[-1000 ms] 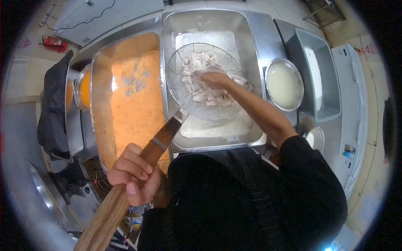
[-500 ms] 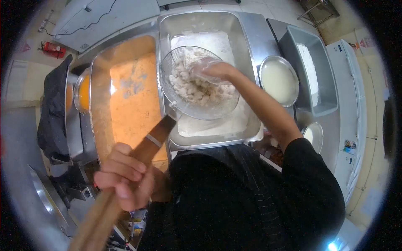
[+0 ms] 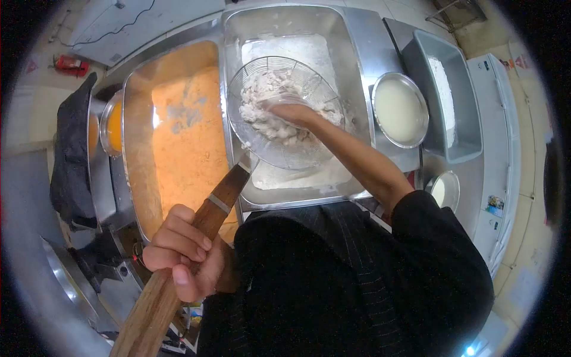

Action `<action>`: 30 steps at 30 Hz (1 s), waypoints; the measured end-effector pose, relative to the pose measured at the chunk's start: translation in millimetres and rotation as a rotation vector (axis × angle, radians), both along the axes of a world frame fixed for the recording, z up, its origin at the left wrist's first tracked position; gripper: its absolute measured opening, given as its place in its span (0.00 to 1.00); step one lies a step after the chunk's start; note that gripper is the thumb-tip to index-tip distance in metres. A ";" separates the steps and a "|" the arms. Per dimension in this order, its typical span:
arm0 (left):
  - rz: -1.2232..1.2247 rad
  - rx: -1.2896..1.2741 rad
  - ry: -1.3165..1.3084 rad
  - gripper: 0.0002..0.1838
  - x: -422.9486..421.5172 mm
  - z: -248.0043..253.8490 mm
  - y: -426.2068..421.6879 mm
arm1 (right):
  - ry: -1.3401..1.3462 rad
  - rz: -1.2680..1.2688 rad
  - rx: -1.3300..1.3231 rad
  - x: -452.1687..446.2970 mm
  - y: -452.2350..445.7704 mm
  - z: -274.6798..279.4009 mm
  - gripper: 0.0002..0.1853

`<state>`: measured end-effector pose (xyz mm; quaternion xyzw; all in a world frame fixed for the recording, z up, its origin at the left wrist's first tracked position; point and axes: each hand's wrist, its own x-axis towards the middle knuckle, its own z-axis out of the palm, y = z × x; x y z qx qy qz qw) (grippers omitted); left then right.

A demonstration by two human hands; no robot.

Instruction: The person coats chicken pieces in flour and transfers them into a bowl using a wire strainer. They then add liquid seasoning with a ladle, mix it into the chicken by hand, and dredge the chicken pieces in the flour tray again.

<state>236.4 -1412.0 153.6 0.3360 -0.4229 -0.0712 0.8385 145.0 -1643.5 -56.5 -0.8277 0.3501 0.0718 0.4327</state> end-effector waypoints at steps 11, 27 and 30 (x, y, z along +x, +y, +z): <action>0.194 0.064 -0.035 0.08 -15.4 0.6 -19.4 | -0.275 -0.399 0.528 -31.9 -49.8 75.4 0.30; -0.296 1.336 0.196 0.09 -34.3 -107.4 114.1 | -0.259 -0.594 -0.012 -99.1 1.8 129.7 0.27; -0.542 1.312 0.064 0.07 -63.2 -84.4 68.6 | -0.227 -0.757 0.051 -90.6 10.9 122.2 0.26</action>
